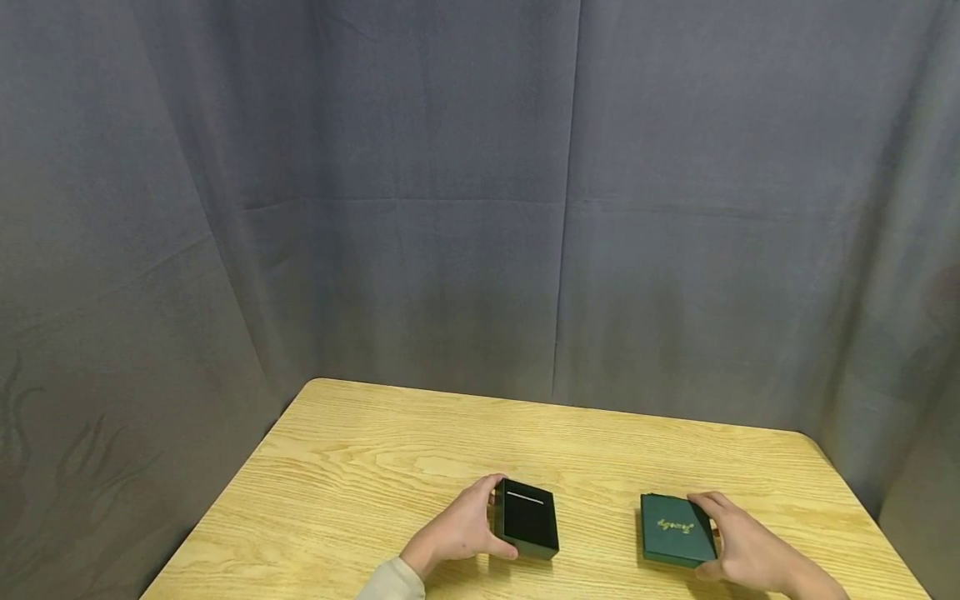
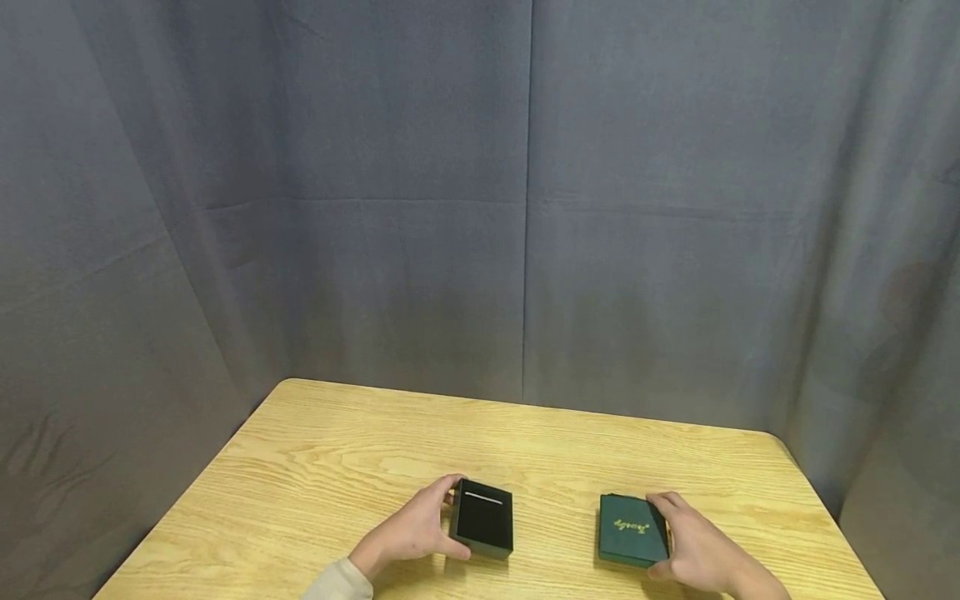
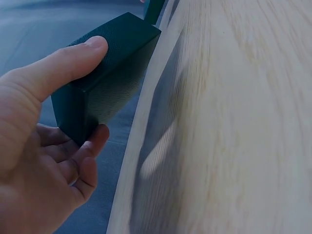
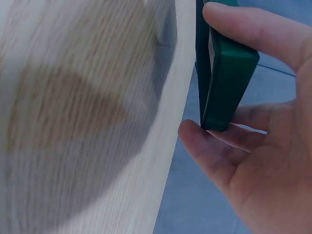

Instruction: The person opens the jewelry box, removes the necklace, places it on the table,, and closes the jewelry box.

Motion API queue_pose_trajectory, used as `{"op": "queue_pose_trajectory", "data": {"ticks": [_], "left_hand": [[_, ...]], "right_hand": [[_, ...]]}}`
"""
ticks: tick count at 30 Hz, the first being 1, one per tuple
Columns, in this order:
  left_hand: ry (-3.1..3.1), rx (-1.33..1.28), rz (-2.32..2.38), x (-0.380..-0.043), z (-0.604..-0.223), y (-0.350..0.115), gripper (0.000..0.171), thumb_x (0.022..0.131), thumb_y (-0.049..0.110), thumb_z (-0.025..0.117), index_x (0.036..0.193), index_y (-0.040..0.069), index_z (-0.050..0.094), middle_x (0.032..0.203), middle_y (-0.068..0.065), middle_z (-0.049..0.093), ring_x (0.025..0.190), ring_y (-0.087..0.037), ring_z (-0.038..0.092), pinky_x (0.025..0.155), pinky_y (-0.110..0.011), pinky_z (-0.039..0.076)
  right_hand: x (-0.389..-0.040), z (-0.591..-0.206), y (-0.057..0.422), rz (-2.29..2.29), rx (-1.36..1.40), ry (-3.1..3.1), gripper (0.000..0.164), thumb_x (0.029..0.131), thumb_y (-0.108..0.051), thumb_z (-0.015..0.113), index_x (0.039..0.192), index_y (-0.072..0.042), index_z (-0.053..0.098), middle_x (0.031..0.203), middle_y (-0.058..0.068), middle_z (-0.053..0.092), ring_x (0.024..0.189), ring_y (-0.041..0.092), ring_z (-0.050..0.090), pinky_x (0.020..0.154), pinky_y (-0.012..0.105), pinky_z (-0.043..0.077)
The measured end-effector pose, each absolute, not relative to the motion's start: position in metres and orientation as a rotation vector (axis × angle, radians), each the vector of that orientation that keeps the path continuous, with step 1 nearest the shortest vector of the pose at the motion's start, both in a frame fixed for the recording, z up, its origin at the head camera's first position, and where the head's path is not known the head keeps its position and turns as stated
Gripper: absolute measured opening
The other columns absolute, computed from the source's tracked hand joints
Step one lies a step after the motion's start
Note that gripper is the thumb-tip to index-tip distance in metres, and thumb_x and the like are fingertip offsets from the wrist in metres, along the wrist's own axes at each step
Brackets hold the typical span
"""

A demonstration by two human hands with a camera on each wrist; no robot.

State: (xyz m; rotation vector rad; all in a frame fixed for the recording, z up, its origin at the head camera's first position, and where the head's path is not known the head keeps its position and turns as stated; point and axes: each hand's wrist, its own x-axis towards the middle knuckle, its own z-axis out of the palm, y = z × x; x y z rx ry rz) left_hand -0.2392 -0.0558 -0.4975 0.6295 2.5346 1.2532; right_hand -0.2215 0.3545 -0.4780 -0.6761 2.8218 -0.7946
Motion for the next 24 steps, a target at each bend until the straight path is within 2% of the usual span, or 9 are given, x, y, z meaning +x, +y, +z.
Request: {"op": "queue_pose_trajectory", "data": {"ticks": [6,24], "left_hand": [[2.539,0.631,1.243,-0.240,-0.497,-0.056,0.105,0.067,0.034,0.087,0.146,0.000,0.027,0.147,-0.019,0.031,0.125,-0.035,0.042,0.099,-0.051,0.037],[2.547,0.626,1.219,-0.239,-0.500,-0.057,0.105,0.067,0.034,0.087,0.145,-0.001,0.027,0.148,-0.018,0.031,0.125,-0.034,0.043,0.099,-0.049,0.038]], "right_hand": [[-0.222,-0.479,0.356,-0.783,-0.648,2.806,0.093,0.060,-0.024,0.086,0.130,0.016,0.040,0.122,0.023,0.047,0.101,0.032,0.054,0.072,0.031,0.052],[-0.224,-0.489,0.360,-0.712,-0.682,2.800,0.092,0.061,-0.025,0.085,0.131,0.015,0.040,0.121,0.021,0.048,0.097,0.025,0.053,0.072,0.027,0.049]]}}
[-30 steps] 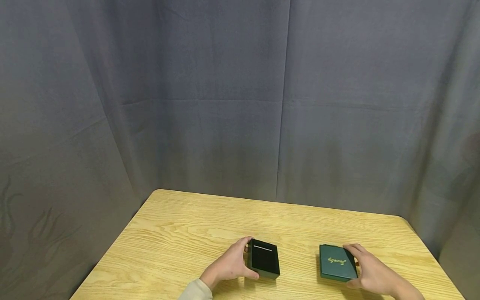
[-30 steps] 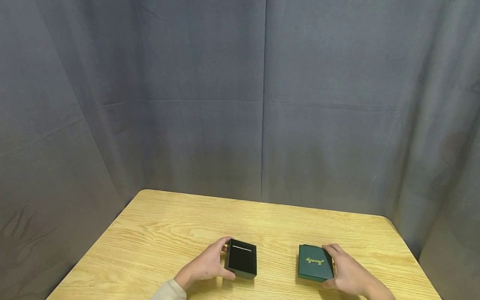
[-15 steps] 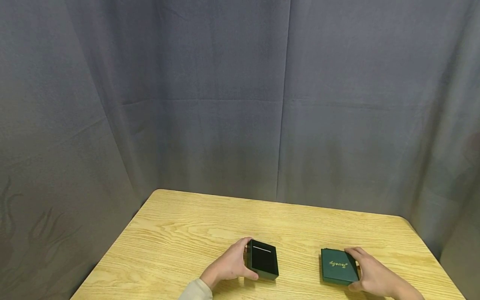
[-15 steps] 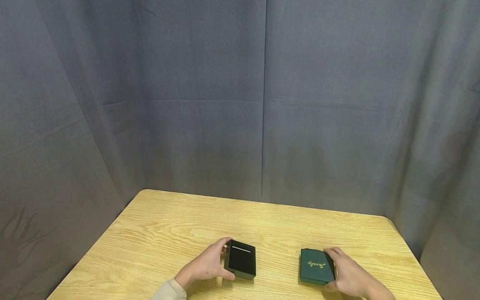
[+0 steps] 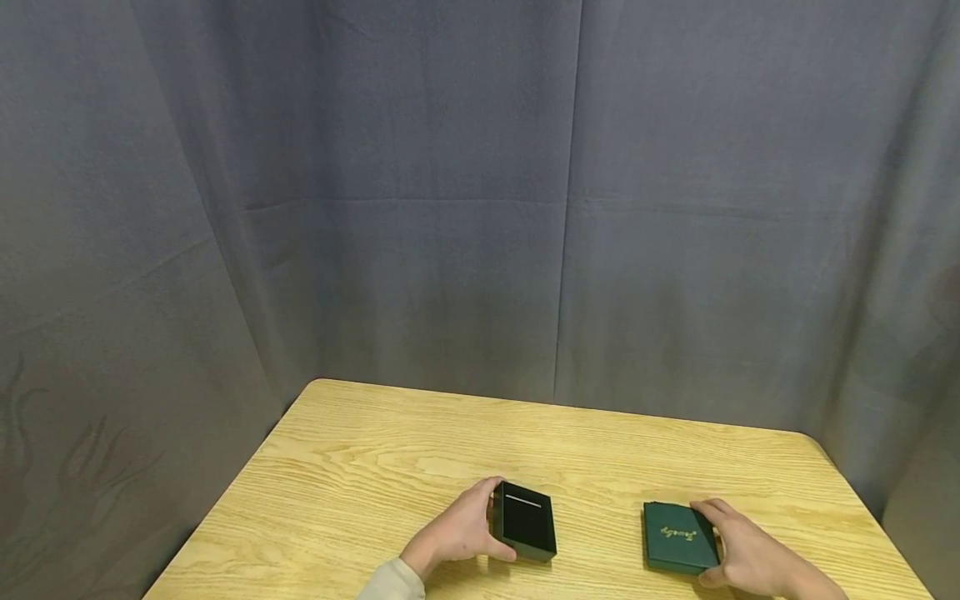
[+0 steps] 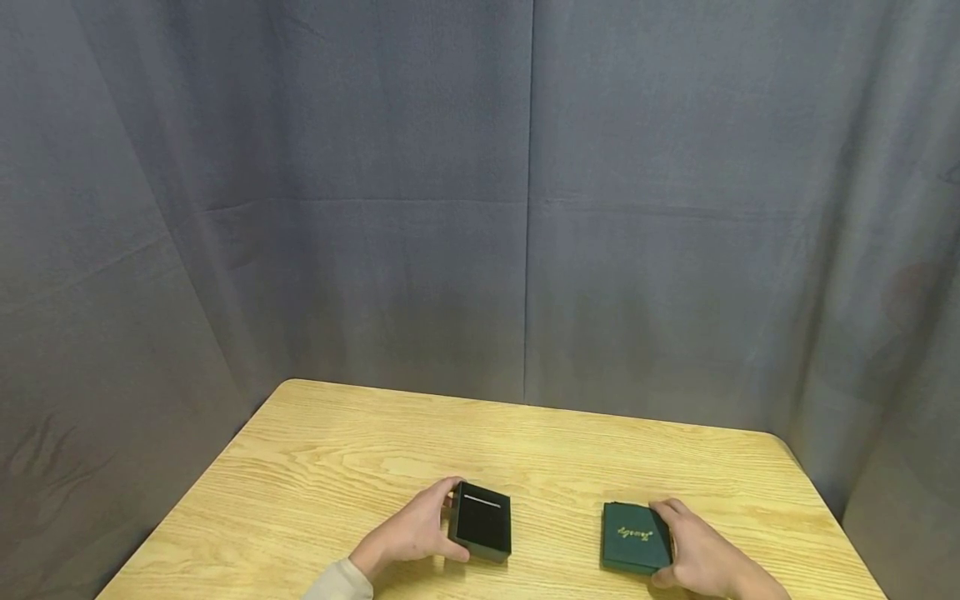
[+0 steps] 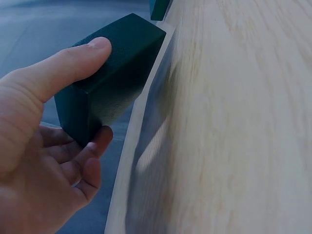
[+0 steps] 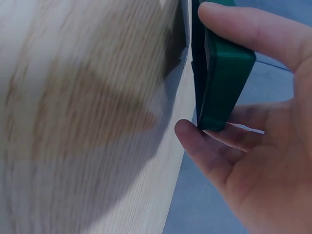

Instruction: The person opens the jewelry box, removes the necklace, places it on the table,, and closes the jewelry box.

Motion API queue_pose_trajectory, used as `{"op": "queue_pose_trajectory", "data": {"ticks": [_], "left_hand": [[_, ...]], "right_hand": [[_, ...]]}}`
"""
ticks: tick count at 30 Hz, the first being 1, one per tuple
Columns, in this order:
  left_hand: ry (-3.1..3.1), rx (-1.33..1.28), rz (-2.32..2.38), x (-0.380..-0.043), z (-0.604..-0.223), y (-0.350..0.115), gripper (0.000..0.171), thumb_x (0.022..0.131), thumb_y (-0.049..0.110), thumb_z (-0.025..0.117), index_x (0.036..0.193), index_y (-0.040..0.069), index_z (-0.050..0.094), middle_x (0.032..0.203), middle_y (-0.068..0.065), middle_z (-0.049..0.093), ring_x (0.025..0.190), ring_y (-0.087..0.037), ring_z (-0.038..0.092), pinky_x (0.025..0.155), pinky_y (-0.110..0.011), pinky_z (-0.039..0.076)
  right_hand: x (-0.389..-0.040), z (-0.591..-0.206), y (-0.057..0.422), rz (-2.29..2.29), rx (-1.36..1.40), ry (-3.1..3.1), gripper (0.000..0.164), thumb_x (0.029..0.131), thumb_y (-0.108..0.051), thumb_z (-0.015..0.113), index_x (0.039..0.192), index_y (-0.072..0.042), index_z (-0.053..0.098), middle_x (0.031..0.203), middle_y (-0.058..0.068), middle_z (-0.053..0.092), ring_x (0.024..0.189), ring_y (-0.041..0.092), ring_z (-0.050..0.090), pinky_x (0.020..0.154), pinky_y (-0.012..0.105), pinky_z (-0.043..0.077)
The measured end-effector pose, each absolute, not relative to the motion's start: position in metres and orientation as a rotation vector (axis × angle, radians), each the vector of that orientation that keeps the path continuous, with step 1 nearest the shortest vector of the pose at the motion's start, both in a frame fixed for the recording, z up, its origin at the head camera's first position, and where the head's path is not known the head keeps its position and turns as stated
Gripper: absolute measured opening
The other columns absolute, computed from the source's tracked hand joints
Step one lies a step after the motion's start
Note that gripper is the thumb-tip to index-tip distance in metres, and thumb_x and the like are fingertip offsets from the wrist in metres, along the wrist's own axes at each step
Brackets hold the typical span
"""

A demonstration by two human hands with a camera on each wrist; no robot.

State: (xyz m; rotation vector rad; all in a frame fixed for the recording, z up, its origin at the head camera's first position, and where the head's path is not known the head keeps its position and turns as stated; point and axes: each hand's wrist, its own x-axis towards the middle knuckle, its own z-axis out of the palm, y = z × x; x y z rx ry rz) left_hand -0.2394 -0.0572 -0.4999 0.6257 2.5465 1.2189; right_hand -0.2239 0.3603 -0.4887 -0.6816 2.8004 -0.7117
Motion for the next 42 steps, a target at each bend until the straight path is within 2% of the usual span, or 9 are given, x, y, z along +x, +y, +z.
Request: {"op": "queue_pose_trajectory", "data": {"ticks": [13,20,28,36,42], "left_hand": [[2.543,0.632,1.197,-0.2394,-0.5010,-0.0584,0.104,0.067,0.034,0.086,0.145,-0.001,0.027,0.146,-0.015,0.033,0.121,-0.031,0.045,0.096,-0.047,0.041],[2.540,0.630,1.170,-0.2390,-0.4999,-0.0597,0.101,0.068,0.031,0.086,0.145,-0.001,0.028,0.144,-0.014,0.034,0.119,-0.030,0.047,0.094,-0.044,0.043],[2.548,0.668,1.172,-0.2397,-0.5022,-0.0615,0.105,0.067,0.031,0.087,0.146,0.001,0.025,0.147,-0.016,0.031,0.121,-0.033,0.046,0.096,-0.047,0.041],[2.586,0.684,1.126,-0.2398,-0.5036,-0.0620,0.104,0.067,0.032,0.087,0.145,0.001,0.026,0.147,-0.017,0.031,0.129,-0.034,0.037,0.102,-0.050,0.034],[2.607,0.674,1.092,-0.2401,-0.5048,-0.0612,0.106,0.066,0.031,0.087,0.146,0.003,0.024,0.147,-0.015,0.031,0.133,-0.034,0.031,0.103,-0.052,0.031]], "right_hand": [[-0.2236,-0.4891,0.3624,-0.694,-0.670,2.789,0.091,0.061,-0.025,0.084,0.132,0.012,0.041,0.121,0.018,0.048,0.096,0.023,0.051,0.071,0.026,0.046],[-0.2257,-0.4878,0.3649,-0.701,-0.644,2.748,0.092,0.063,-0.026,0.084,0.133,0.014,0.038,0.123,0.022,0.047,0.099,0.028,0.051,0.071,0.028,0.046],[-0.2266,-0.4904,0.3640,-0.656,-0.568,2.752,0.095,0.059,-0.024,0.084,0.134,0.014,0.038,0.125,0.024,0.046,0.101,0.030,0.049,0.073,0.030,0.044],[-0.2273,-0.4922,0.3623,-0.612,-0.521,2.767,0.095,0.055,-0.020,0.083,0.132,0.015,0.039,0.125,0.026,0.046,0.100,0.030,0.048,0.074,0.032,0.043],[-0.2270,-0.4934,0.3620,-0.602,-0.515,2.758,0.095,0.056,-0.023,0.086,0.131,0.015,0.040,0.125,0.028,0.046,0.105,0.037,0.049,0.076,0.041,0.045]]}}
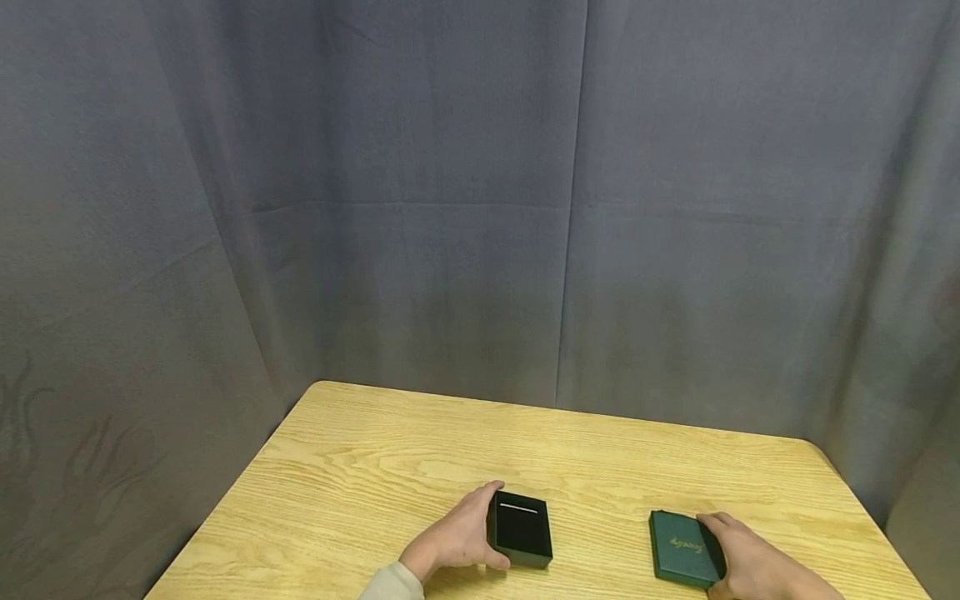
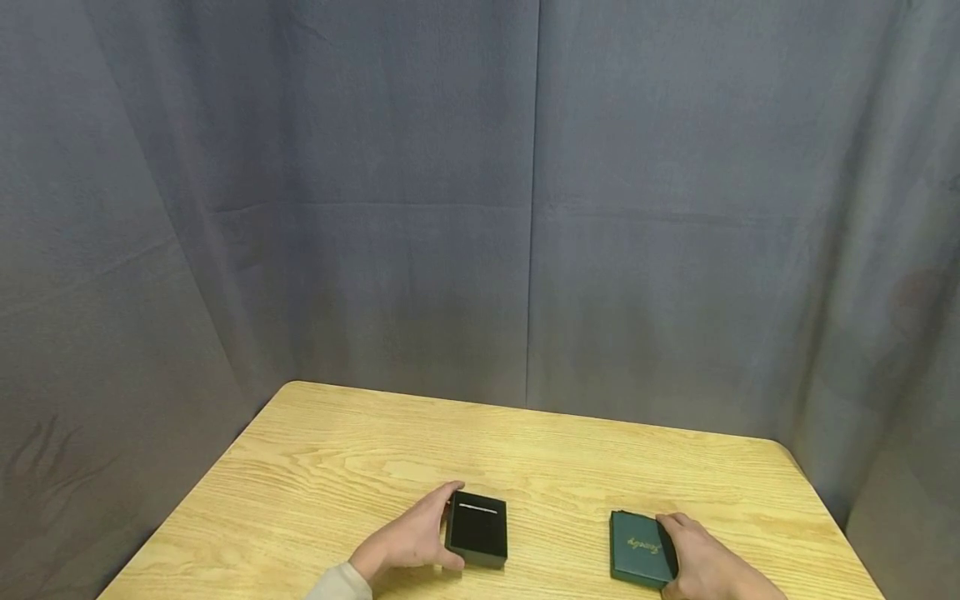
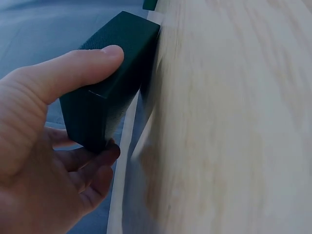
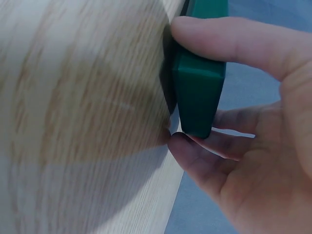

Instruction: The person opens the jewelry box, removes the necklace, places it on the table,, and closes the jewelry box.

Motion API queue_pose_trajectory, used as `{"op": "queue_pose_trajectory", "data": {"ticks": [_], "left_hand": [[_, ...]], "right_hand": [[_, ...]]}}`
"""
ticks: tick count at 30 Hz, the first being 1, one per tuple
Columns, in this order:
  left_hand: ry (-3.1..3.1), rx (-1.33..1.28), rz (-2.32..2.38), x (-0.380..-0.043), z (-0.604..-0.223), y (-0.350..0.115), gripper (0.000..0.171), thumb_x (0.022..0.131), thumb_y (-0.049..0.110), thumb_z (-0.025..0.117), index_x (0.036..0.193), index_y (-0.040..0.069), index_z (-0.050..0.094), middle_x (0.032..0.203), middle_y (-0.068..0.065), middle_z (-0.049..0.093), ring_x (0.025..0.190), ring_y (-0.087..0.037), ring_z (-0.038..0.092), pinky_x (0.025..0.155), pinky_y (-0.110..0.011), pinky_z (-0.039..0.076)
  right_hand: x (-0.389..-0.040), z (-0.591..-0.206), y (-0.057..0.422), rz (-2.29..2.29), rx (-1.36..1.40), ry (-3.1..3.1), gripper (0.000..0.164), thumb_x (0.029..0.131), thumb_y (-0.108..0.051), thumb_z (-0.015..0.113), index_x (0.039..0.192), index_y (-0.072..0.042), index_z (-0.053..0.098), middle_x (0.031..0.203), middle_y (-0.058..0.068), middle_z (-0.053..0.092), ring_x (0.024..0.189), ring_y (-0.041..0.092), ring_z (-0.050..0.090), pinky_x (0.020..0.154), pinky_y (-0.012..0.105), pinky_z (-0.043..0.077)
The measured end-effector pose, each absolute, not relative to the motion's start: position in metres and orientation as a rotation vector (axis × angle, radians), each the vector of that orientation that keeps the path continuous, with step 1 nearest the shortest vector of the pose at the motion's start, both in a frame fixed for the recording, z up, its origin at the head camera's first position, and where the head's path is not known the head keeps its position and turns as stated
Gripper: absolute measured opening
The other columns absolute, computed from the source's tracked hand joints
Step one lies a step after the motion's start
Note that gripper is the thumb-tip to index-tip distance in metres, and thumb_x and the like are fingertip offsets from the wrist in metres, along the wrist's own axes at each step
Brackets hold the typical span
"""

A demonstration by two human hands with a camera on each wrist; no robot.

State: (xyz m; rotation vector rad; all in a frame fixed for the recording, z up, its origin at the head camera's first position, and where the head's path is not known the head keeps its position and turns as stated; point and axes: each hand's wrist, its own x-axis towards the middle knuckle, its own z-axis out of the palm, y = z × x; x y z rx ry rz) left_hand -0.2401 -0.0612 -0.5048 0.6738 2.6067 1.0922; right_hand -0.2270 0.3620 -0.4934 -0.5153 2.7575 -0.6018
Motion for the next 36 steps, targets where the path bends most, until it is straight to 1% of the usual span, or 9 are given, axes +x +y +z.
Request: {"op": "queue_pose_trajectory", "data": {"ticks": [7,12,16,19,21,25,31,36], "left_hand": [[2.664,0.659,1.005,-0.2391,-0.5059,-0.0599,0.103,0.063,0.031,0.088,0.143,0.005,0.030,0.143,-0.011,0.038,0.130,-0.030,0.035,0.102,-0.049,0.034],[2.700,0.678,0.915,-0.2378,-0.5056,-0.0608,0.099,0.063,0.033,0.088,0.140,0.005,0.033,0.140,-0.009,0.040,0.126,-0.027,0.038,0.101,-0.045,0.036],[2.721,0.699,0.853,-0.2373,-0.5060,-0.0617,0.098,0.063,0.034,0.088,0.139,0.005,0.033,0.135,-0.007,0.044,0.120,-0.023,0.040,0.100,-0.041,0.037],[2.717,0.707,0.849,-0.2376,-0.5067,-0.0621,0.099,0.064,0.034,0.088,0.140,0.004,0.032,0.135,-0.007,0.044,0.121,-0.024,0.040,0.102,-0.042,0.035],[2.711,0.702,0.852,-0.2379,-0.5068,-0.0624,0.100,0.064,0.033,0.088,0.141,0.003,0.031,0.139,-0.010,0.041,0.126,-0.028,0.037,0.104,-0.044,0.032],[2.712,0.693,0.831,-0.2384,-0.5072,-0.0621,0.103,0.064,0.032,0.088,0.143,0.004,0.029,0.142,-0.012,0.039,0.130,-0.032,0.034,0.105,-0.046,0.030],[2.724,0.711,0.792,-0.2374,-0.5078,-0.0622,0.101,0.064,0.033,0.088,0.142,0.005,0.031,0.137,-0.008,0.042,0.120,-0.022,0.039,0.103,-0.041,0.033],[2.729,0.714,0.780,-0.2368,-0.5068,-0.0625,0.100,0.063,0.034,0.088,0.141,0.005,0.032,0.134,-0.006,0.043,0.116,-0.019,0.039,0.102,-0.041,0.034]], "right_hand": [[-0.2303,-0.4956,0.3613,-0.591,-0.447,2.740,0.095,0.054,-0.022,0.087,0.131,0.013,0.042,0.124,0.026,0.047,0.104,0.035,0.048,0.077,0.047,0.044],[-0.2309,-0.4955,0.3608,-0.569,-0.436,2.747,0.094,0.053,-0.022,0.087,0.130,0.012,0.044,0.124,0.025,0.048,0.106,0.039,0.047,0.078,0.051,0.043],[-0.2299,-0.4952,0.3601,-0.555,-0.440,2.763,0.094,0.052,-0.021,0.087,0.128,0.013,0.044,0.124,0.027,0.048,0.109,0.042,0.046,0.079,0.052,0.043],[-0.2306,-0.4939,0.3582,-0.558,-0.420,2.756,0.096,0.052,-0.022,0.088,0.129,0.014,0.044,0.124,0.028,0.046,0.109,0.043,0.046,0.079,0.052,0.043],[-0.2319,-0.4927,0.3568,-0.565,-0.395,2.741,0.096,0.053,-0.022,0.089,0.129,0.014,0.043,0.124,0.027,0.046,0.109,0.042,0.046,0.080,0.052,0.043],[-0.2334,-0.4913,0.3554,-0.573,-0.358,2.721,0.098,0.052,-0.024,0.092,0.129,0.013,0.044,0.122,0.023,0.048,0.107,0.040,0.047,0.080,0.052,0.044],[-0.2336,-0.4918,0.3562,-0.566,-0.359,2.727,0.099,0.050,-0.024,0.093,0.129,0.010,0.044,0.120,0.021,0.049,0.107,0.041,0.047,0.081,0.053,0.044],[-0.2320,-0.4919,0.3569,-0.578,-0.356,2.727,0.100,0.050,-0.022,0.092,0.130,0.010,0.043,0.121,0.021,0.047,0.106,0.039,0.047,0.080,0.052,0.044]]}}
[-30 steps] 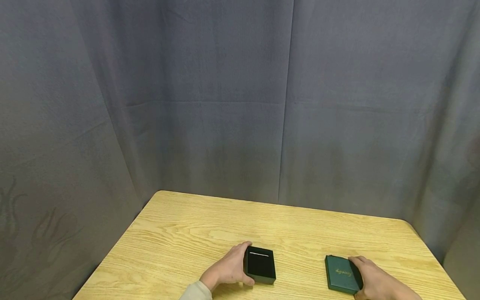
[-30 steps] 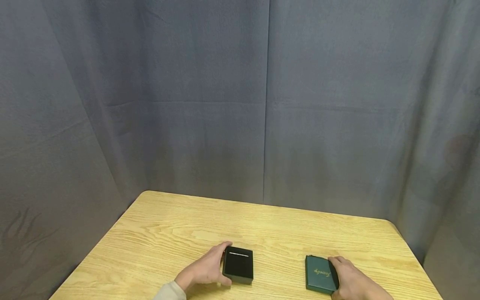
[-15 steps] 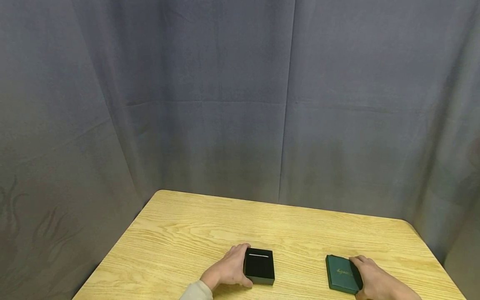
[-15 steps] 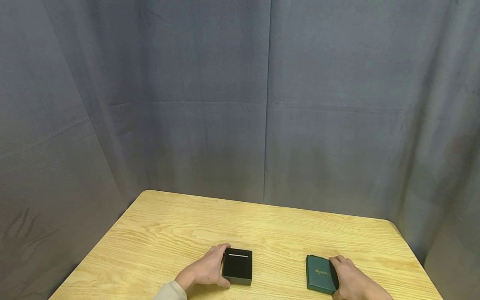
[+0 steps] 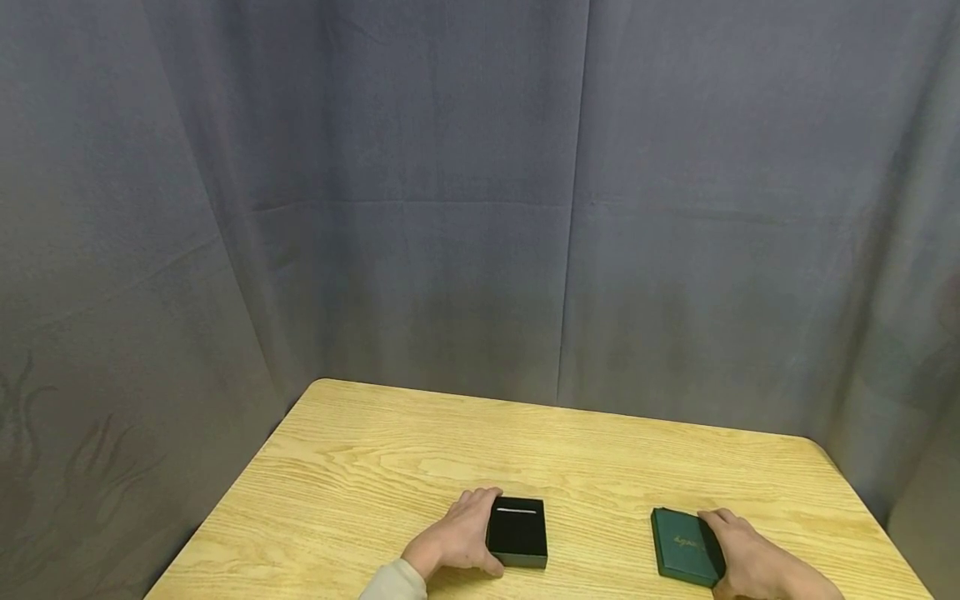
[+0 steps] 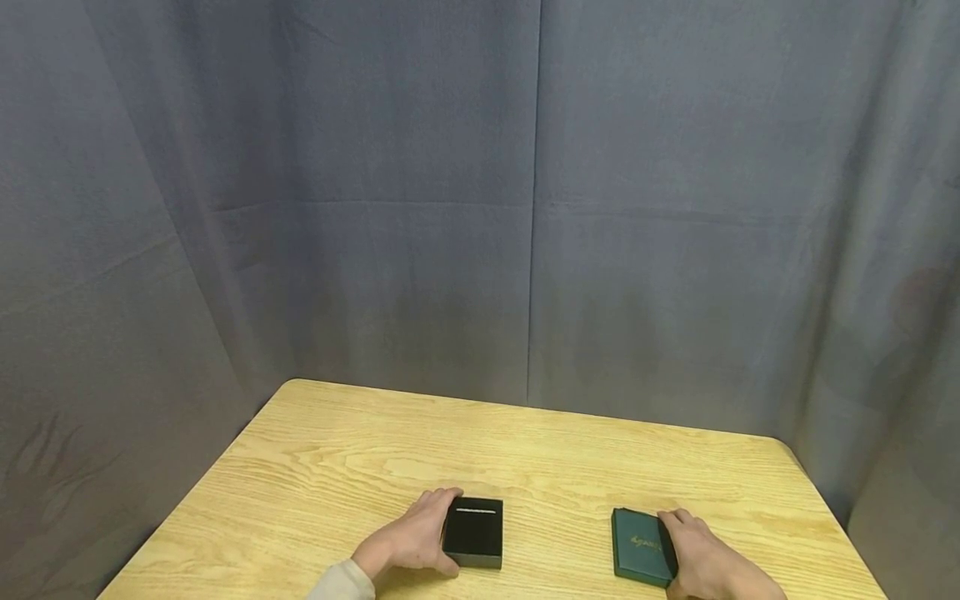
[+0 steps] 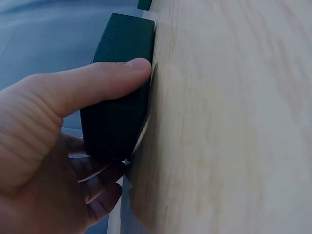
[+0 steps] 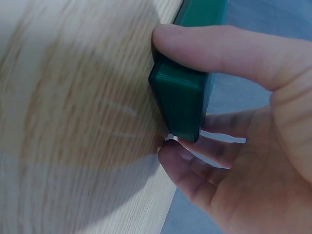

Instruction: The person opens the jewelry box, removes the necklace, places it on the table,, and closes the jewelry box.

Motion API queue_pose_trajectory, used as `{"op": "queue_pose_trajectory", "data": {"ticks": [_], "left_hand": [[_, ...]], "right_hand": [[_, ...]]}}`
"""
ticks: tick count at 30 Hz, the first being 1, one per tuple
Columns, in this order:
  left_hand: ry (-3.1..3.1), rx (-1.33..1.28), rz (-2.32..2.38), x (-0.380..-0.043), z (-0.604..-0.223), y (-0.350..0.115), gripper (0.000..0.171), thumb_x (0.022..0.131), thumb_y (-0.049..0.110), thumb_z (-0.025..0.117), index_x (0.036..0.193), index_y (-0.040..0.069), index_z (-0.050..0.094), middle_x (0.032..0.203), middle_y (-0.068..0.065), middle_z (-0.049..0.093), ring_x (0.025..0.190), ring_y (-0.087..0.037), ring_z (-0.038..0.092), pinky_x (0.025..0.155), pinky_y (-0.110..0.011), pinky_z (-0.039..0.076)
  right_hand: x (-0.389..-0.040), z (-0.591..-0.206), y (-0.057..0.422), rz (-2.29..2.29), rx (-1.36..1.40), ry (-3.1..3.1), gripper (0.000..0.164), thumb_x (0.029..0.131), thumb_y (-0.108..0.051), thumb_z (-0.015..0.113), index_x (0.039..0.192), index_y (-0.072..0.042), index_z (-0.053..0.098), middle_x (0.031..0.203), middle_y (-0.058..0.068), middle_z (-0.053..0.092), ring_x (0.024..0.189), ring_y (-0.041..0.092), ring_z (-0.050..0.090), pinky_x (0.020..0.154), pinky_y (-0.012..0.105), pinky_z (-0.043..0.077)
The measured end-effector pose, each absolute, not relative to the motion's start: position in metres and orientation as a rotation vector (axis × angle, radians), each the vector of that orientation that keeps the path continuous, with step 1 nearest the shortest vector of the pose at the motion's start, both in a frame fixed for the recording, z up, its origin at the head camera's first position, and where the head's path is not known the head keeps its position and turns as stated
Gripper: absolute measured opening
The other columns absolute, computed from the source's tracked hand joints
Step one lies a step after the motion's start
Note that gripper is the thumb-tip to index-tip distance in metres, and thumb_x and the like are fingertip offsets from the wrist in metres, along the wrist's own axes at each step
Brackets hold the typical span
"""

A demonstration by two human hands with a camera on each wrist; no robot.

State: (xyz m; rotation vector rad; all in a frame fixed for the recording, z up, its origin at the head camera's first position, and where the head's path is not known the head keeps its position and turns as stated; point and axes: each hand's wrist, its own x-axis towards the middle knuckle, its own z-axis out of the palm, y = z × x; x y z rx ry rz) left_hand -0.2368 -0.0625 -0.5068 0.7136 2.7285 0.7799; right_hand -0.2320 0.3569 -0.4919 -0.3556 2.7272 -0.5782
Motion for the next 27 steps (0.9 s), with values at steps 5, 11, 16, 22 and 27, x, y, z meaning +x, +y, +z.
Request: {"op": "queue_pose_trajectory", "data": {"ticks": [5,11,16,22,27], "left_hand": [[2.721,0.699,0.797,-0.237,-0.506,-0.062,0.103,0.062,0.036,0.088,0.142,0.005,0.031,0.136,-0.006,0.042,0.118,-0.021,0.038,0.103,-0.042,0.033],[2.701,0.675,0.844,-0.238,-0.506,-0.063,0.106,0.061,0.037,0.087,0.143,0.004,0.030,0.136,-0.007,0.042,0.121,-0.023,0.038,0.103,-0.043,0.034],[2.678,0.652,0.871,-0.238,-0.507,-0.064,0.105,0.062,0.038,0.086,0.143,0.003,0.029,0.138,-0.008,0.041,0.125,-0.026,0.036,0.103,-0.045,0.033],[2.676,0.648,0.870,-0.239,-0.508,-0.064,0.103,0.063,0.040,0.086,0.142,0.005,0.030,0.137,-0.008,0.041,0.125,-0.026,0.036,0.102,-0.046,0.034],[2.681,0.643,0.873,-0.239,-0.509,-0.065,0.101,0.063,0.039,0.086,0.142,0.005,0.032,0.136,-0.008,0.042,0.126,-0.028,0.036,0.102,-0.047,0.034]], "right_hand": [[-0.231,-0.491,0.356,-0.580,-0.364,2.726,0.100,0.050,-0.019,0.091,0.131,0.010,0.041,0.123,0.022,0.046,0.106,0.039,0.047,0.079,0.051,0.044],[-0.228,-0.490,0.355,-0.580,-0.375,2.732,0.105,0.051,-0.024,0.091,0.134,0.011,0.038,0.129,0.027,0.041,0.110,0.042,0.044,0.080,0.051,0.044],[-0.225,-0.487,0.352,-0.598,-0.411,2.748,0.107,0.055,-0.037,0.090,0.135,0.011,0.038,0.132,0.028,0.039,0.114,0.045,0.041,0.081,0.055,0.043],[-0.224,-0.480,0.343,-0.617,-0.440,2.782,0.093,0.069,-0.046,0.081,0.133,0.009,0.043,0.132,0.028,0.040,0.117,0.052,0.037,0.085,0.061,0.040],[-0.224,-0.477,0.332,-0.635,-0.567,2.895,0.059,0.081,-0.042,0.072,0.120,0.000,0.058,0.121,0.016,0.053,0.110,0.041,0.050,0.085,0.053,0.045]]}}
